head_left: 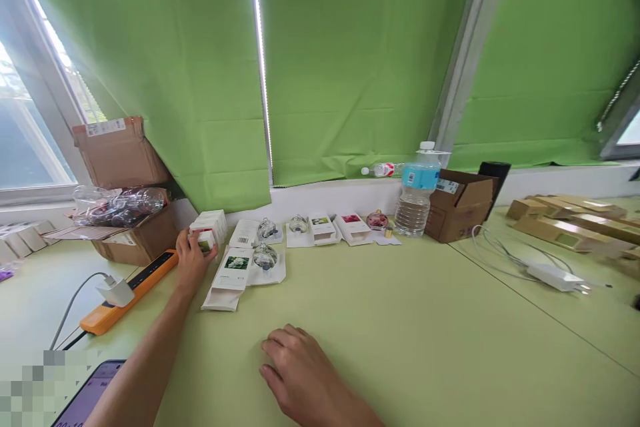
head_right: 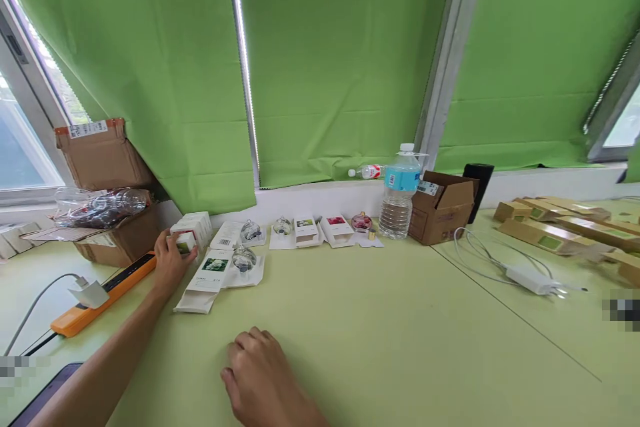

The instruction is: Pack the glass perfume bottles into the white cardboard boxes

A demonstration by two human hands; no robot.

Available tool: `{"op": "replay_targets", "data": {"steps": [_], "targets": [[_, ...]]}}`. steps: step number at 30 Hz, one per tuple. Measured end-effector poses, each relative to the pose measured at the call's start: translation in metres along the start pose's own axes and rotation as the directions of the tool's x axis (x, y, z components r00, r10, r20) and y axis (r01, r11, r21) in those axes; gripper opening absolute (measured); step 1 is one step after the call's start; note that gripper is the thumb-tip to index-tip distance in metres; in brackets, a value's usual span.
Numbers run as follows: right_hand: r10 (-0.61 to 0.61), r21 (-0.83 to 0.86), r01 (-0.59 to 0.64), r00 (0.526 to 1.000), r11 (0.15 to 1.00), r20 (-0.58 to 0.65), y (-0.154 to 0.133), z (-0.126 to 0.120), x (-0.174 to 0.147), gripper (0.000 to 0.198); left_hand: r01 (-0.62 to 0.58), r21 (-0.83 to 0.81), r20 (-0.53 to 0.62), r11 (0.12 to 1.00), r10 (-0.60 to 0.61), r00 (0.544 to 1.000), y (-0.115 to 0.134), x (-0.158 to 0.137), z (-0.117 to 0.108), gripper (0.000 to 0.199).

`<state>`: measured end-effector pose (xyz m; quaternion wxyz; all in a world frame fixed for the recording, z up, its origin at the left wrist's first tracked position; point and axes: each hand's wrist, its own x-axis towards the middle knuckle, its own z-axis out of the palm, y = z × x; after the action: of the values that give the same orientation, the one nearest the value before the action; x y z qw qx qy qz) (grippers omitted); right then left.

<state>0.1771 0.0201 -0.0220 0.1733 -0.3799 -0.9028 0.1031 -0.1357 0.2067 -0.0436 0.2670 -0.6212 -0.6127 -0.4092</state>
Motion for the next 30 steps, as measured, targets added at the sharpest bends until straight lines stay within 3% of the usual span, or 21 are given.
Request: {"op": "replay_targets", "data": {"steps": [22,30], "targets": [[-0.045,-0.016,0.046,0.998,0.999,0.047,0.001,0.013,0.002,0.015,-0.078,-0.053,0.017,0.996,0.079,0.997,-0.024,0.015,0.027,0.067],[-0.062,-0.032,0.063,0.998,0.998,0.033,0.002,0.02,0.001,0.014,-0.089,-0.066,0.034,0.994,0.092,0.995,-0.033,0.021,0.034,0.061]]}}
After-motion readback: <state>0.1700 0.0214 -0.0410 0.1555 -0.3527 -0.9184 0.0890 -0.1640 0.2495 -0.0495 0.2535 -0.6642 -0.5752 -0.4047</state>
